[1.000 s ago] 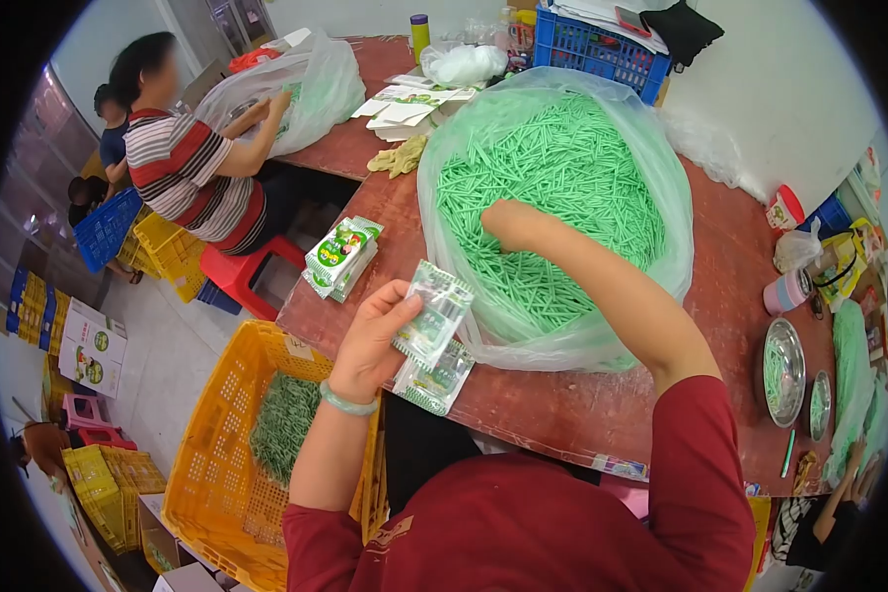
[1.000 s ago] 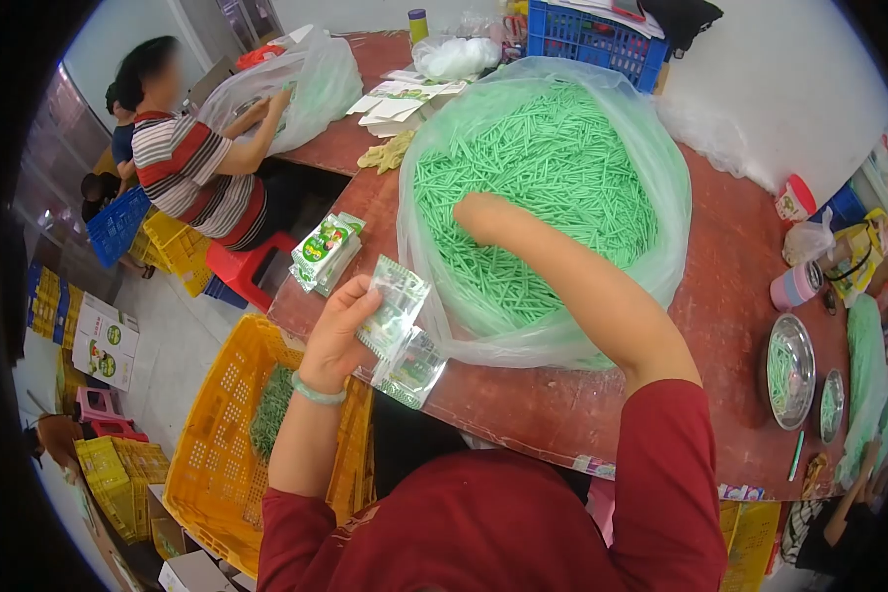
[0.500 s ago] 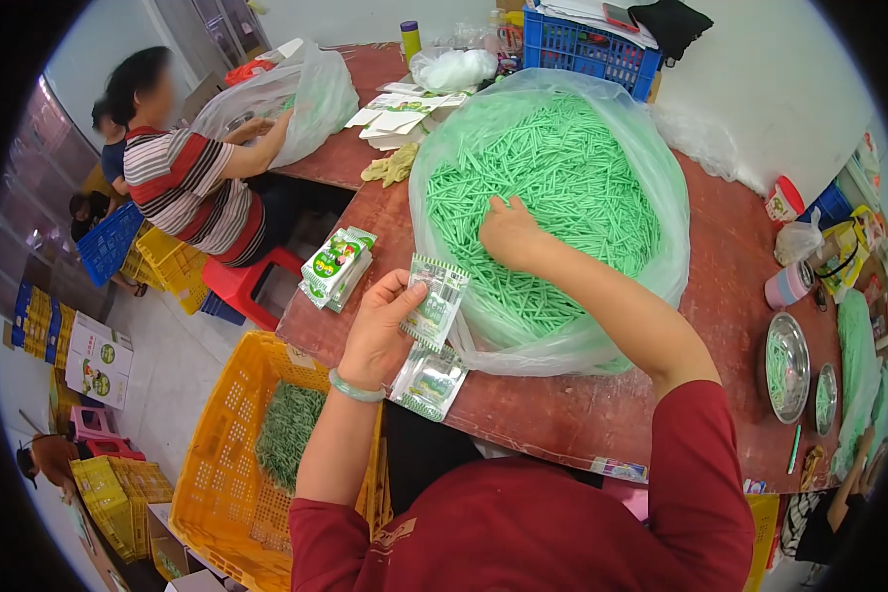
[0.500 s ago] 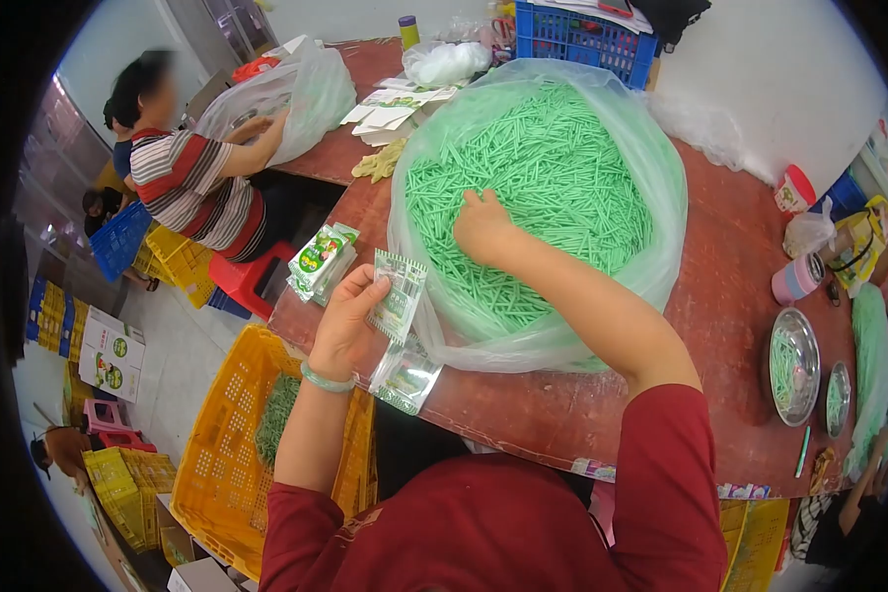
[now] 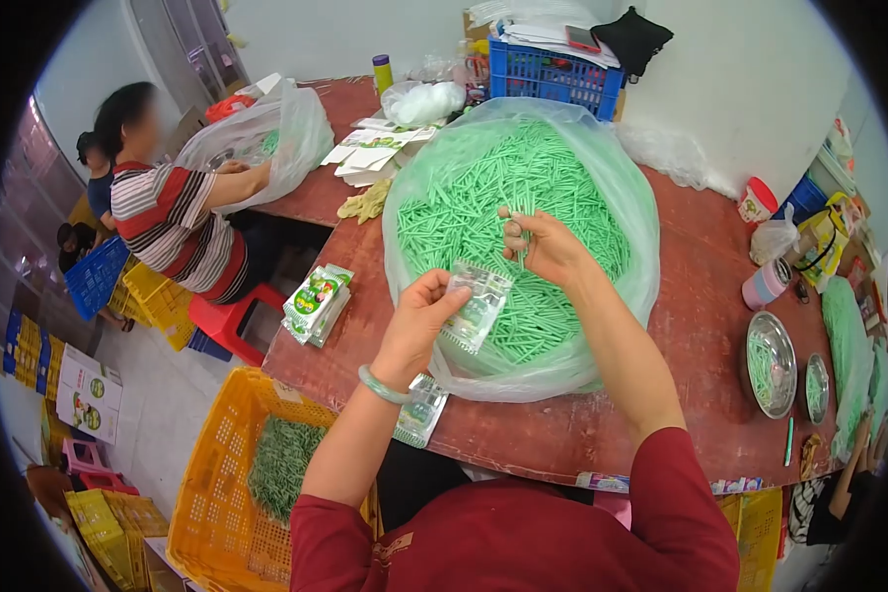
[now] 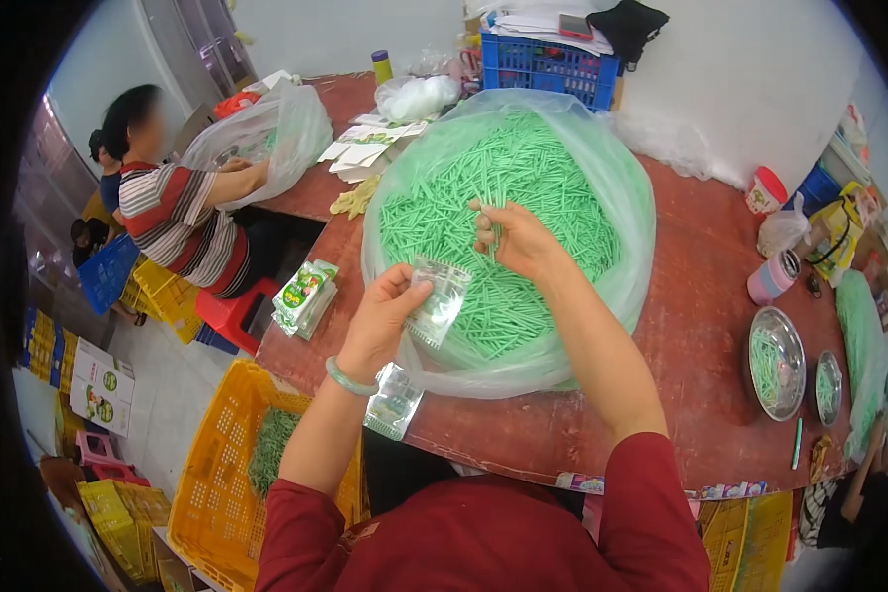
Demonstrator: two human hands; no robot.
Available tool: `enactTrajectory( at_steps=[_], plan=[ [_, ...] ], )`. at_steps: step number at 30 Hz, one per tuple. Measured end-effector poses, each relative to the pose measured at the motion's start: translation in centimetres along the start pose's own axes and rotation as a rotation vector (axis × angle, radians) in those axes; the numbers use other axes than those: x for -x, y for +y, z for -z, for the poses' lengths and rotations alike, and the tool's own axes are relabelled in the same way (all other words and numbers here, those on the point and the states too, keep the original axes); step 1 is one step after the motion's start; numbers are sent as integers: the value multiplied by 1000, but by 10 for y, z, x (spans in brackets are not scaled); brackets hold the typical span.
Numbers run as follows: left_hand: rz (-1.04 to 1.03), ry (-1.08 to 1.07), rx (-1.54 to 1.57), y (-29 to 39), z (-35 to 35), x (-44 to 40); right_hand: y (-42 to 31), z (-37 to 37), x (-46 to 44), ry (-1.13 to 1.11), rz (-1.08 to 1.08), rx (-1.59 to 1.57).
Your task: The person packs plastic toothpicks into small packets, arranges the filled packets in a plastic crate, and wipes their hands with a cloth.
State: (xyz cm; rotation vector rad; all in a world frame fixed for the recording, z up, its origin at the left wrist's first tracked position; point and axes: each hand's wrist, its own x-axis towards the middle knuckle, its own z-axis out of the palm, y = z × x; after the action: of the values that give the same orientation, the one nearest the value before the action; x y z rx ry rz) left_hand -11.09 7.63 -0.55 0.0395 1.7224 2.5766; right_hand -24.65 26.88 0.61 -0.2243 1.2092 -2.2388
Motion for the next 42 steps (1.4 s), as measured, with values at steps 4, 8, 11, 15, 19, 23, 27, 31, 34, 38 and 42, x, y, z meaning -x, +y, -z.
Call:
enactTrajectory(
  at_steps=[4, 8, 11, 15, 19, 23, 27, 31, 34, 38, 42],
  plan=[
    [-27, -22, -137, -14, -16, -14, 5, 26, -1, -15, -18, -11],
    [-51, 27, -279, -24, -23, -14, -3, 10, 17, -20, -15, -32],
    [-63, 28, -386, -29, -19, -10, -6, -11, 26, 101, 40, -103],
    [-61, 10, -324, -36, -18, -10, -9, -11, 34, 27, 45, -63],
    [-26, -23, -184, -30, -30, -5, -3, -2, 33, -43, 68, -49],
    [-52, -7, -183, -37, -28, -5, -5, -10, 39, 23, 98, 44],
    [-206, 137, -260, -34, -28, -6, -10, -11, 55, 23, 89, 688],
    [-246, 202, -174, -38, -26, -13, -4, -11, 64, -97, 114, 964],
    [-193, 132, -248, -35, -29, -13, -5, -14, 66, -94, 112, 953],
    [-94, 50, -320, -35, -18, -9, -2, -13, 66, -81, 85, 941],
    [-68, 58, -253, -19, -32, -2, 2, -8, 63, -101, 138, 1065]
  ],
)
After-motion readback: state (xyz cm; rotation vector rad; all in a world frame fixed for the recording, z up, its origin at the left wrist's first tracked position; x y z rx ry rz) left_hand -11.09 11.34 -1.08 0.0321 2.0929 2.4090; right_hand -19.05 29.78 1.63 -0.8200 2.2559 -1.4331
